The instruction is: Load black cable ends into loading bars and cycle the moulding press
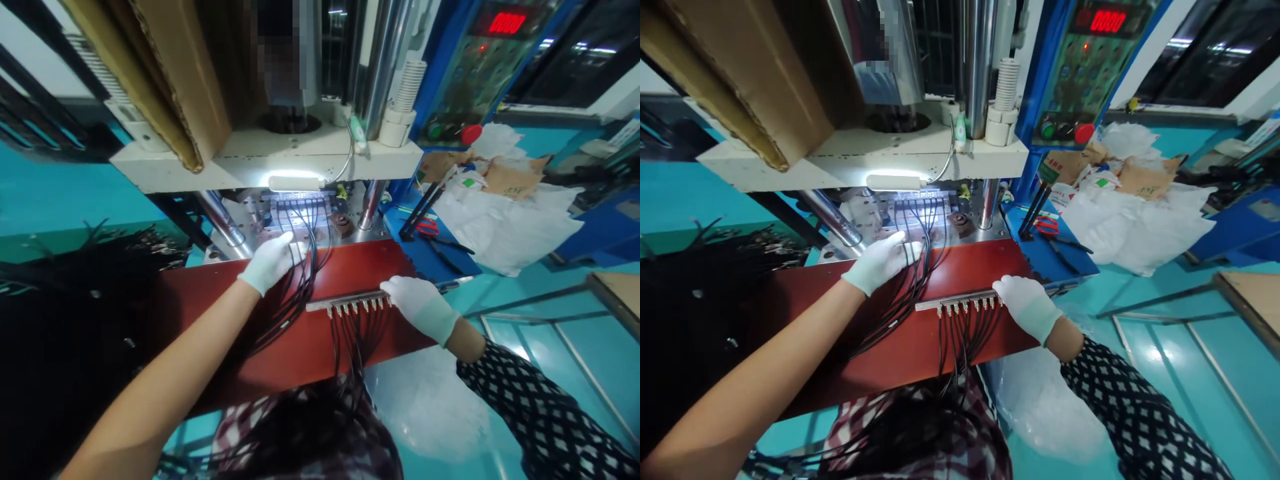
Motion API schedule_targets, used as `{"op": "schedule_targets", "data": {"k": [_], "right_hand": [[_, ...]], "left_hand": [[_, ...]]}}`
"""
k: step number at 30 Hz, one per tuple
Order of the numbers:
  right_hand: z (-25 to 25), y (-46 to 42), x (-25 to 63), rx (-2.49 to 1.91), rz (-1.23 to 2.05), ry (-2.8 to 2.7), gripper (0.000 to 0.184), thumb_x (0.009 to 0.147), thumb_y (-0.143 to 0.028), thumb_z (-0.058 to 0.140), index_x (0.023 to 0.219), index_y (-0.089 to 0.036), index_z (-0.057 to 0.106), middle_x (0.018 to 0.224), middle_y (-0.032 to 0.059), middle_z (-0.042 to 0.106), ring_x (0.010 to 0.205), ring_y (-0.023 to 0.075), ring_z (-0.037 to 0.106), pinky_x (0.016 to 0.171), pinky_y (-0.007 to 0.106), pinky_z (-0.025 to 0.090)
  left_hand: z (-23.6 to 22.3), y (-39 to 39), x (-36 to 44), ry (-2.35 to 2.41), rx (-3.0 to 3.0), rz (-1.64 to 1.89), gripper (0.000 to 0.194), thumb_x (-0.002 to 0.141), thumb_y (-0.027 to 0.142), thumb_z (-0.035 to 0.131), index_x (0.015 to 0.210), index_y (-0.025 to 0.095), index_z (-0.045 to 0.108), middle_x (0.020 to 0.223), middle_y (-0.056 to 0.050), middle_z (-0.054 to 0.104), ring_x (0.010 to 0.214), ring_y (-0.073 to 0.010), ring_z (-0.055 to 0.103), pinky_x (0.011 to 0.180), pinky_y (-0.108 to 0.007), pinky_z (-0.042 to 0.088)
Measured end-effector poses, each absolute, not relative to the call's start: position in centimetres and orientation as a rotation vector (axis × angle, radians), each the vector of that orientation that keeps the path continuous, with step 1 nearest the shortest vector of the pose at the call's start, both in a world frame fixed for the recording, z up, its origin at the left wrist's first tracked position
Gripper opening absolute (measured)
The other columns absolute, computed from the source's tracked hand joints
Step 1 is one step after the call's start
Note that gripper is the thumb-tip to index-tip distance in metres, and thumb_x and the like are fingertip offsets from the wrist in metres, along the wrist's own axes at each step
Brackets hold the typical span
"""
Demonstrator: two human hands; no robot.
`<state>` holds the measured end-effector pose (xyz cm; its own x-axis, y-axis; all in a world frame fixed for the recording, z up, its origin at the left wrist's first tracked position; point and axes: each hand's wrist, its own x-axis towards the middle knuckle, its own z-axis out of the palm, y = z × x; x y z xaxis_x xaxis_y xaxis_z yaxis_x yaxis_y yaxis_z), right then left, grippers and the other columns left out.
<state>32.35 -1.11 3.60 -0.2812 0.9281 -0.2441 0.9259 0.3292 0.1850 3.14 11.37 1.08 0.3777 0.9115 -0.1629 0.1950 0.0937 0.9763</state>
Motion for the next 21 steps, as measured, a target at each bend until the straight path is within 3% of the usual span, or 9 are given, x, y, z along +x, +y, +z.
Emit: {"op": "schedule_targets", "data": {"k": [5, 9, 13, 17, 21], "right_hand": [[3.9, -0.5, 31.9, 1.633, -0.009, 2.303, 0.029, 0.096, -0.013, 0.047, 0.114, -0.024, 0.067, 0.100, 0.0059, 0.069, 0.090, 0.0224, 0.067, 0.064, 0.032, 0.037], [4.1, 0.2, 31.5, 1.601, -0.056, 2.295, 0.031, 0.096, -0.013, 0.047, 0.117, -0.023, 0.066, 0.103, 0.0070, 0.068, 0.092, 0.0219, 0.066, 0.066, 0.031, 0.038], [3.7, 1.8, 30.9, 1.576, -0.110, 2.377, 0.028, 0.095, -0.017, 0.052, 0.118, -0.022, 0.068, 0.107, 0.0080, 0.067, 0.097, 0.0233, 0.064, 0.073, 0.031, 0.042], [2.8, 4.1, 30.6, 1.483, -0.191, 2.629, 0.029, 0.091, -0.015, 0.055, 0.116, -0.019, 0.070, 0.111, 0.0094, 0.067, 0.102, 0.0223, 0.062, 0.087, 0.032, 0.045], [2.6, 6.8, 30.4, 1.358, -0.416, 2.842, 0.029, 0.086, -0.012, 0.058, 0.110, -0.017, 0.073, 0.110, 0.0087, 0.069, 0.100, 0.0201, 0.064, 0.091, 0.031, 0.048]], "left_hand": [[1.1, 13.3, 5.4, 0.956, 0.855, 0.604, 0.044, 0.100, 0.052, 0.042, 0.087, 0.013, 0.057, 0.076, -0.012, 0.067, 0.061, -0.0148, 0.065, 0.053, -0.025, 0.055], [3.3, 14.6, 4.6, 0.891, 0.680, 0.545, 0.044, 0.103, 0.043, 0.040, 0.098, 0.007, 0.065, 0.065, -0.009, 0.065, 0.045, -0.0111, 0.058, 0.035, -0.018, 0.044], [3.8, 14.7, 4.2, 0.876, 0.666, 0.567, 0.035, 0.103, 0.032, 0.039, 0.096, 0.007, 0.063, 0.057, -0.006, 0.063, 0.047, -0.0157, 0.064, 0.043, -0.023, 0.054], [1.7, 13.7, 4.7, 0.904, 0.613, 0.577, 0.023, 0.100, 0.026, 0.045, 0.099, 0.009, 0.060, 0.065, -0.009, 0.068, 0.058, -0.0217, 0.071, 0.055, -0.034, 0.061], [0.1, 13.6, 5.1, 0.857, 0.545, 0.576, 0.012, 0.095, 0.019, 0.053, 0.099, 0.009, 0.060, 0.074, -0.012, 0.071, 0.066, -0.0235, 0.074, 0.063, -0.036, 0.062]]}}
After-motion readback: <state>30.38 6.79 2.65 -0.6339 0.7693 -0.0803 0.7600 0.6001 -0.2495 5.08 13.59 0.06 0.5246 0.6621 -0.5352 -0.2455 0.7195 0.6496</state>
